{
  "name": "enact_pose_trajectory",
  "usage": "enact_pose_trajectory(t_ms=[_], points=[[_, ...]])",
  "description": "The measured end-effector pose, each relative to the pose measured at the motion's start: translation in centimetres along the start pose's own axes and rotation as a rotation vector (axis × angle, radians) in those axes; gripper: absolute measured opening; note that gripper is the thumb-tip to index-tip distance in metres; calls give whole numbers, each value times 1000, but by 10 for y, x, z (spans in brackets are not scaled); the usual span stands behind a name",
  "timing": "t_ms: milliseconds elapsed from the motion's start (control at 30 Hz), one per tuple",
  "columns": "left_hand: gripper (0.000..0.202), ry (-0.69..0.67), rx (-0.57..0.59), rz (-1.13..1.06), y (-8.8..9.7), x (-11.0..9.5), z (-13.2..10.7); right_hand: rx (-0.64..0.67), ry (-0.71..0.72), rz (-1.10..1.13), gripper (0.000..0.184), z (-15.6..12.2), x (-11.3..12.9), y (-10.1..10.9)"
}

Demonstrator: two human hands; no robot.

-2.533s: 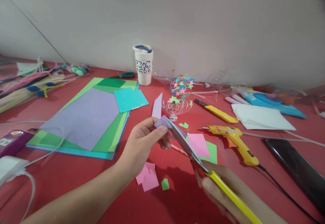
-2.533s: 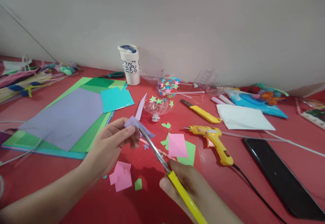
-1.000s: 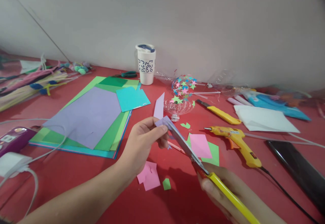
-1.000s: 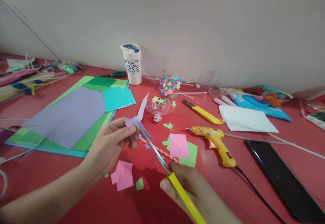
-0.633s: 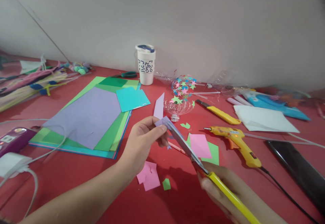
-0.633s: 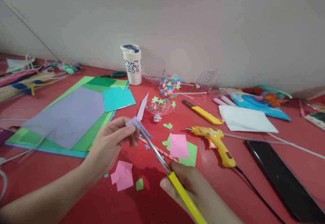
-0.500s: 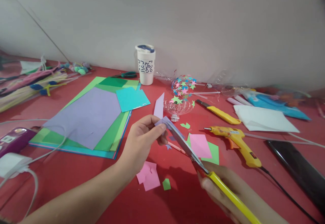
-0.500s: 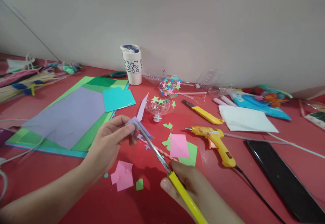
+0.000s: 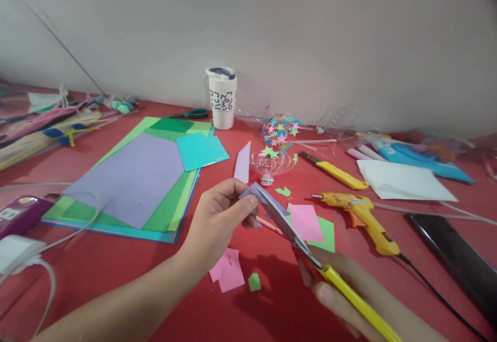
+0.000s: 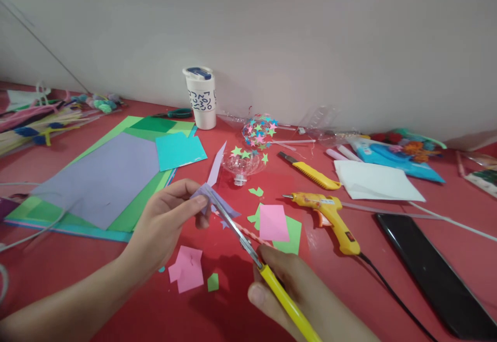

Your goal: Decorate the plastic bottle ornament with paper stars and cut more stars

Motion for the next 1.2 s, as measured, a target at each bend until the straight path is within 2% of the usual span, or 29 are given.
enact_pose_trajectory(t_ms=[200, 367, 833, 1000, 1100, 1200], points=[[12, 25, -36, 31, 2, 2, 2, -105, 21, -98, 59, -1, -3, 10], [12, 36, -39, 32, 2, 3, 3, -135, 70, -132, 55, 0, -1, 13], [12, 50, -37, 6, 1, 3, 3, -39, 68, -74, 59, 10, 0, 5], [13, 41, -6, -43, 0, 6, 4, 53, 67, -18, 57, 10, 0, -4], [12, 39, 16, -68, -1, 7, 3, 41, 6, 27, 57, 6, -3, -4], [14, 37, 25, -77, -3, 8, 1, -4, 15, 40, 56, 3, 0, -2]])
Point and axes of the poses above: each hand's wrist, its own z-axis towards the middle knuckle, its own y-axis out of the back of the hand, x = y × z, the point moved 9 cm from there along z, towards the middle knuckle, and after that the axes turned 9 degrees about y, right-handed, at the moved point
